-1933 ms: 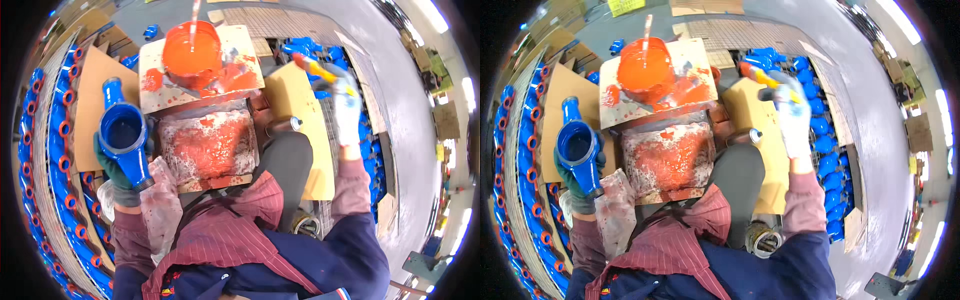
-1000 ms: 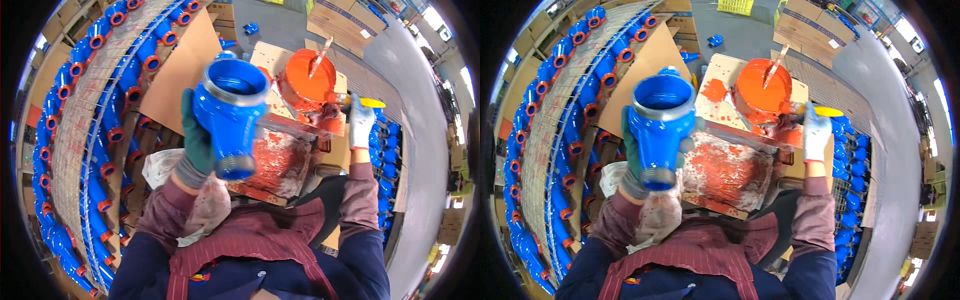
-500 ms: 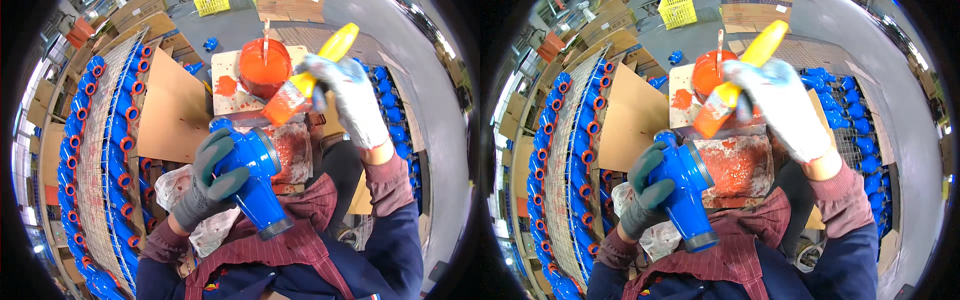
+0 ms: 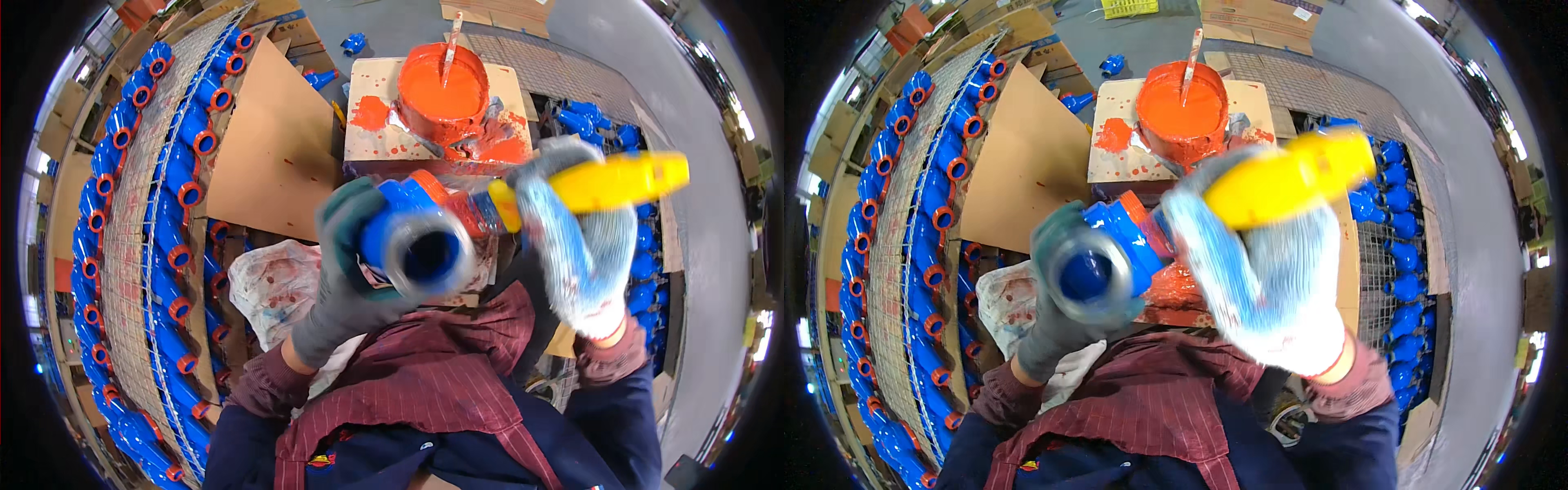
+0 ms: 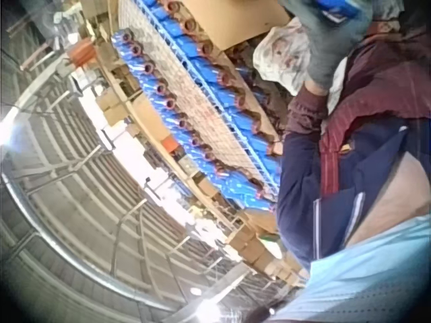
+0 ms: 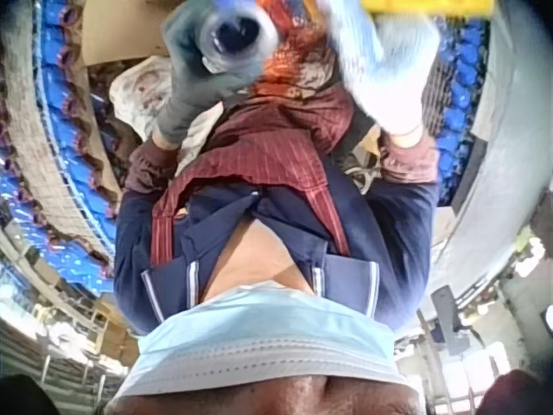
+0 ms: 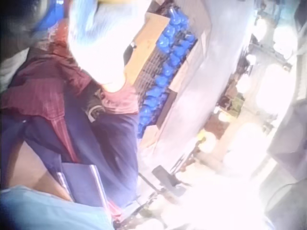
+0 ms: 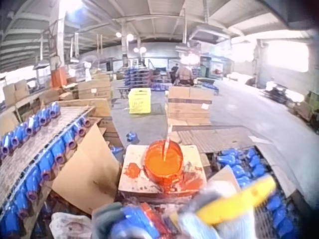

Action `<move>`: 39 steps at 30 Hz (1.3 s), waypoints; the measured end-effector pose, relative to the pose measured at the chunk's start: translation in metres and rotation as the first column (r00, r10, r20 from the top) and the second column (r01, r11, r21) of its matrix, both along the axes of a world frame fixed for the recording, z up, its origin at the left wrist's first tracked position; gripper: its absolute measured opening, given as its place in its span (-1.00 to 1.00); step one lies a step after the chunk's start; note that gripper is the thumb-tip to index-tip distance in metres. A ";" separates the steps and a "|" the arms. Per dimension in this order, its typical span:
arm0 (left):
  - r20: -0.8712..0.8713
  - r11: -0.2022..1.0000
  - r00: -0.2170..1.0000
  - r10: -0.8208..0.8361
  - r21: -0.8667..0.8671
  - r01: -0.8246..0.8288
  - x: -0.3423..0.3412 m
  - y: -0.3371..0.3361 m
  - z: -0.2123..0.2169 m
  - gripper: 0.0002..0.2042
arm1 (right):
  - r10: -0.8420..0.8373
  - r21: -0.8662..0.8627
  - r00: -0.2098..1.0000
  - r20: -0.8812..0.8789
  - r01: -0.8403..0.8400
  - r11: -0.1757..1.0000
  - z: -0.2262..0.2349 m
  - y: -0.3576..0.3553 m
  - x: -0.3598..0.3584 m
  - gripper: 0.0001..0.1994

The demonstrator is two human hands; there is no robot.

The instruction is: The person paints the rims of blue pipe fittings with orange paint using a paintbrush, wipes them with a cloth, and places the painted fittings onto a wire rack.

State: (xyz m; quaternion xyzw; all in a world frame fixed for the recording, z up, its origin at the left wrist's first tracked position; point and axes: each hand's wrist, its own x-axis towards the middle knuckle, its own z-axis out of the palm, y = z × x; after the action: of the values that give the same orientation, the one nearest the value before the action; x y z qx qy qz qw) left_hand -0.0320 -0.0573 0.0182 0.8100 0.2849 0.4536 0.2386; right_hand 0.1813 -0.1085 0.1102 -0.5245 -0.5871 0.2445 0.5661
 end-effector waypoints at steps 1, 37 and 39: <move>0.072 0.889 0.994 0.078 -0.456 -0.037 -0.001 -0.010 -0.017 -0.06 | -0.043 0.018 0.999 -0.009 0.043 0.999 -0.004 -0.006 -0.003 -0.93; 0.480 0.343 0.802 0.356 -0.865 0.366 0.042 -0.030 0.021 -0.27 | -0.063 0.248 0.886 0.459 -0.060 0.967 -0.041 -0.044 0.054 -0.80; 0.616 -0.010 0.647 0.449 -0.721 0.693 0.042 -0.028 0.021 -0.35 | -0.050 0.238 0.968 0.245 -0.010 0.971 -0.054 -0.051 0.063 -0.73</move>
State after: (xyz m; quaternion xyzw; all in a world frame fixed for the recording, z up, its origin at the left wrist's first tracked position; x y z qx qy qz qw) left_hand 0.0099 -0.0850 0.0388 0.1433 0.2994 0.3643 0.8701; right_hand 0.2446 -0.1592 0.0562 -0.4857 -0.6731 0.0990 0.5488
